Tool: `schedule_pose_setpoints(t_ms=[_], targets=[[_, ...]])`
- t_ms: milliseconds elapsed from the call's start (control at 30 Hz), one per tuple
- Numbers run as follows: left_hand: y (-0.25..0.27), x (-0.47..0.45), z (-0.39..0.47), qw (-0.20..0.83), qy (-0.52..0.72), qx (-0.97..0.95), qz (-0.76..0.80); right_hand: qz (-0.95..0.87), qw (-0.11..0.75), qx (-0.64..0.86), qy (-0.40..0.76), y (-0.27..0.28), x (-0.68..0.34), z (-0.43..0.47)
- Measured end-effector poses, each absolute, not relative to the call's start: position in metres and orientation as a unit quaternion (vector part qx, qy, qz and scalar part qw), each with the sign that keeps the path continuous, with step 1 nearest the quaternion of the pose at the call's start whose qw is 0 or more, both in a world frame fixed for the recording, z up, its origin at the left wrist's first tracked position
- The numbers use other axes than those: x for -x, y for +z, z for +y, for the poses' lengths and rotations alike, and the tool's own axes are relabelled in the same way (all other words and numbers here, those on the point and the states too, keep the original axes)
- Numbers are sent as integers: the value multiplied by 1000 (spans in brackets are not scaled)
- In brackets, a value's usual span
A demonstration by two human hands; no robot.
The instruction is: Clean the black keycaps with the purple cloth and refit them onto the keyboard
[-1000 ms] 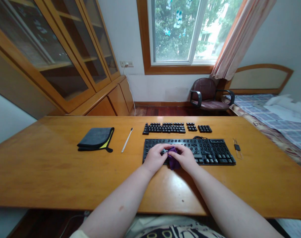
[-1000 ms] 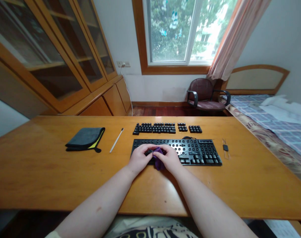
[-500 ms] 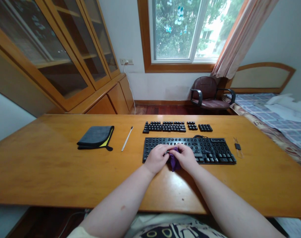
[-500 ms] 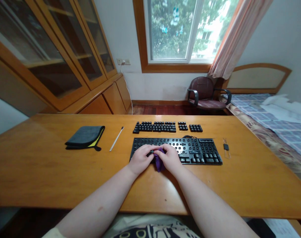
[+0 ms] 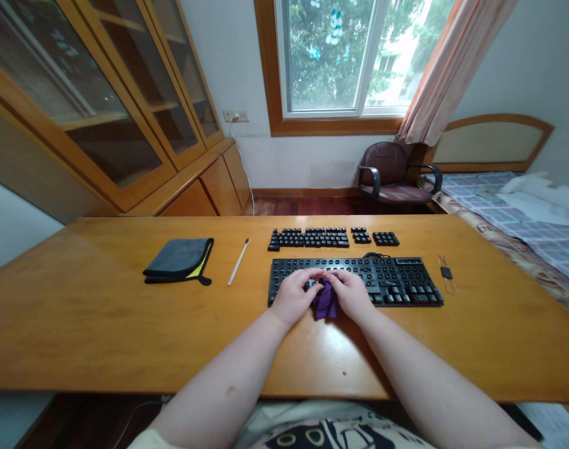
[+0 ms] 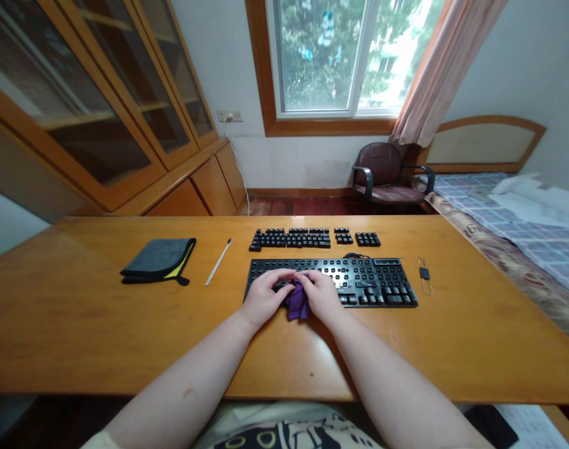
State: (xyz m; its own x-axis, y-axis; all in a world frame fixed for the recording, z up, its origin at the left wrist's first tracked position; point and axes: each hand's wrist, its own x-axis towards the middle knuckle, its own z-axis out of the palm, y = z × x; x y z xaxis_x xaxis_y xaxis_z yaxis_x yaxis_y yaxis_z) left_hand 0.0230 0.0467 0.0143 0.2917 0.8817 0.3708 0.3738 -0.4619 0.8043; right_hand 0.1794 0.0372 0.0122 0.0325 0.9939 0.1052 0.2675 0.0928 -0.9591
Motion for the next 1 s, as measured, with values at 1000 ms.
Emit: schedule_pose_setpoints(t_ms=[1000], targets=[[24,-14,52,303,443,-746,393,-631,443,512,379,10,-181,35]])
